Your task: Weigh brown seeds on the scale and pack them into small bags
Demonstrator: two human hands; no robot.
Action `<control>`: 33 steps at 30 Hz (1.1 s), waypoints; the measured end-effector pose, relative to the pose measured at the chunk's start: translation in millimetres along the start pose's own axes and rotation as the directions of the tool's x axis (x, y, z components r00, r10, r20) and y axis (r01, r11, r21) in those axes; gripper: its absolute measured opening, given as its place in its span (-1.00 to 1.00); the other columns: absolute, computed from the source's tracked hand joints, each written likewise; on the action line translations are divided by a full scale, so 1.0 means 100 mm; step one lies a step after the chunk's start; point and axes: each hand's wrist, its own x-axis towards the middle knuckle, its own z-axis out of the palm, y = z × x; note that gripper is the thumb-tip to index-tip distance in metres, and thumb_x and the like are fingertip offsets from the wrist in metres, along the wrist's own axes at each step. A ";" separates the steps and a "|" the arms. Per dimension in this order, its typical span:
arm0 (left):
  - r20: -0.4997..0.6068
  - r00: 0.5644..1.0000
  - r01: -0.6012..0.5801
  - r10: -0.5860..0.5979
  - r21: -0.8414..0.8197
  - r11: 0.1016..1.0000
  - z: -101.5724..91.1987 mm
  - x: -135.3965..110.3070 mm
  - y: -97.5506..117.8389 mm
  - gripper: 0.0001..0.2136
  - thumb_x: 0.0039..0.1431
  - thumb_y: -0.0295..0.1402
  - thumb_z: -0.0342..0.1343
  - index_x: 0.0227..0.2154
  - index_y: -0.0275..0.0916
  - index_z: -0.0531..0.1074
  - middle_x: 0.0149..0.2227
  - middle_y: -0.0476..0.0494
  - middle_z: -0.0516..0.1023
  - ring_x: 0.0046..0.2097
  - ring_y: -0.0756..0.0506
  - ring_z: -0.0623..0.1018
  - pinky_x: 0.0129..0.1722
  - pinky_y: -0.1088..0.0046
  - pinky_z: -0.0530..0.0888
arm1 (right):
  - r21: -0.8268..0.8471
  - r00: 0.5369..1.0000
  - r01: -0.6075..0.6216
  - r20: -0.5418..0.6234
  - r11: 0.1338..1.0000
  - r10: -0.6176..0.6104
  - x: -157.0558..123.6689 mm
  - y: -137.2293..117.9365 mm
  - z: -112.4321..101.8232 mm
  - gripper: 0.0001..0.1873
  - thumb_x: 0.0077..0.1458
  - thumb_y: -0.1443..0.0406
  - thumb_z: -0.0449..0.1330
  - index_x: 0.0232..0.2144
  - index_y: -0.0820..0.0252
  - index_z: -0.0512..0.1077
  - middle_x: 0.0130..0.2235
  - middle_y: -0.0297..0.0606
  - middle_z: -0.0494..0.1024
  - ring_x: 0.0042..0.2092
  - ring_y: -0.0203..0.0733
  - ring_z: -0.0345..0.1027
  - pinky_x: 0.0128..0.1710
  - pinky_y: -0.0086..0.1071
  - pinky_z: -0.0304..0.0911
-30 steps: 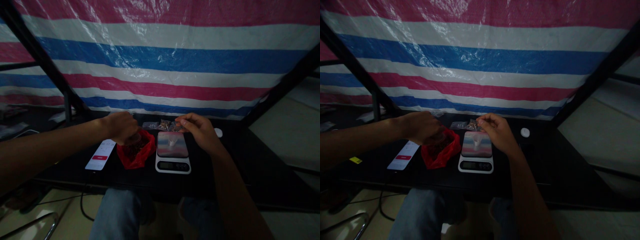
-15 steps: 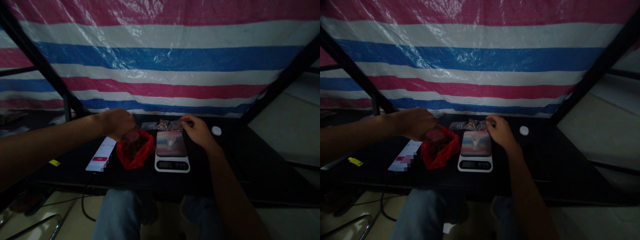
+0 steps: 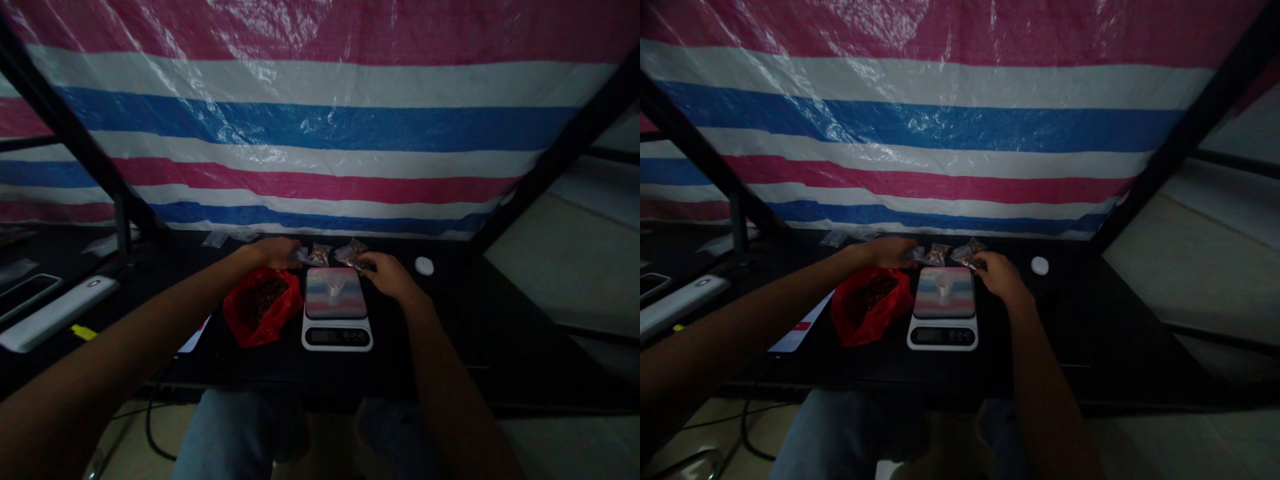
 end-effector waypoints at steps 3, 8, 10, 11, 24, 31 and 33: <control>0.106 0.992 0.054 -0.068 0.129 0.990 0.10 0.10 -0.06 -0.57 0.11 -0.22 0.23 0.00 -0.35 0.48 -0.02 -0.38 0.63 -0.08 -0.26 0.61 -0.09 0.33 0.48 | -0.034 0.994 -0.106 -0.013 0.994 0.106 -0.02 0.05 -0.07 -0.77 0.06 0.49 0.30 -0.23 0.16 0.58 -0.13 -0.11 0.68 -0.11 -0.02 0.57 -0.04 -0.15 0.41; 0.059 0.998 0.032 -0.039 0.117 0.993 0.05 0.07 -0.06 -0.17 0.00 -0.13 0.32 0.32 -0.31 0.20 0.29 -0.39 0.40 0.26 -0.31 0.44 0.21 0.26 0.39 | 0.083 0.982 -0.124 -0.132 0.989 0.134 0.00 0.10 -0.21 -0.78 0.01 0.51 0.29 -0.27 0.19 0.51 -0.20 -0.17 0.65 -0.18 -0.09 0.54 -0.07 -0.16 0.43; -0.043 0.997 0.060 -0.058 0.046 0.997 -0.01 0.02 0.04 -0.06 -0.08 -0.06 0.37 0.34 -0.38 0.18 0.35 -0.50 0.29 0.34 -0.41 0.33 0.28 0.13 0.31 | 0.161 0.978 -0.078 -0.177 0.984 0.106 0.00 0.02 -0.28 -0.77 0.00 0.49 0.30 -0.26 0.18 0.51 -0.19 -0.18 0.63 -0.16 -0.09 0.53 -0.06 -0.13 0.44; -0.117 0.990 0.072 -0.074 -0.026 0.997 -0.04 -0.02 0.12 -0.06 -0.07 -0.01 0.36 0.32 -0.41 0.21 0.36 -0.53 0.27 0.35 -0.44 0.30 0.29 0.08 0.29 | 0.205 0.979 -0.042 -0.189 0.978 0.081 0.00 -0.05 -0.31 -0.77 0.00 0.47 0.31 -0.25 0.18 0.51 -0.17 -0.18 0.63 -0.15 -0.08 0.52 -0.05 -0.12 0.45; -0.155 0.937 -0.041 -0.313 -0.938 0.343 0.13 -0.78 0.77 -0.61 -0.09 -0.06 0.44 -0.33 -0.28 0.60 -0.32 -0.12 0.66 -0.33 -0.02 0.61 -0.28 0.47 0.56 | 0.345 0.940 0.337 -0.083 0.876 -0.330 -0.16 -0.93 -0.32 -0.79 0.15 0.45 0.19 -0.19 0.13 0.50 -0.09 -0.21 0.56 0.00 -0.12 0.48 0.10 -0.10 0.39; -0.139 0.898 -0.060 -0.418 -0.979 0.197 0.16 -0.99 0.85 -0.67 -0.18 -0.15 0.51 -0.42 -0.26 0.61 -0.43 -0.04 0.63 -0.46 0.07 0.55 -0.48 0.64 0.48 | 0.292 0.934 0.356 -0.072 0.888 -0.351 -0.32 -1.34 -0.29 -0.95 0.15 0.35 0.25 -0.28 0.18 0.48 -0.23 -0.25 0.56 -0.19 -0.19 0.44 -0.19 -0.30 0.35; -0.142 0.905 -0.044 -0.402 -0.969 0.242 0.15 -1.03 0.90 -0.67 -0.17 -0.14 0.50 -0.43 -0.25 0.61 -0.44 -0.05 0.63 -0.47 0.05 0.55 -0.52 0.64 0.46 | 0.365 0.949 0.286 0.017 0.886 -0.313 -0.35 -1.44 -0.24 -0.91 0.18 0.27 0.27 -0.32 0.18 0.47 -0.32 -0.31 0.55 -0.30 -0.25 0.41 -0.30 -0.36 0.31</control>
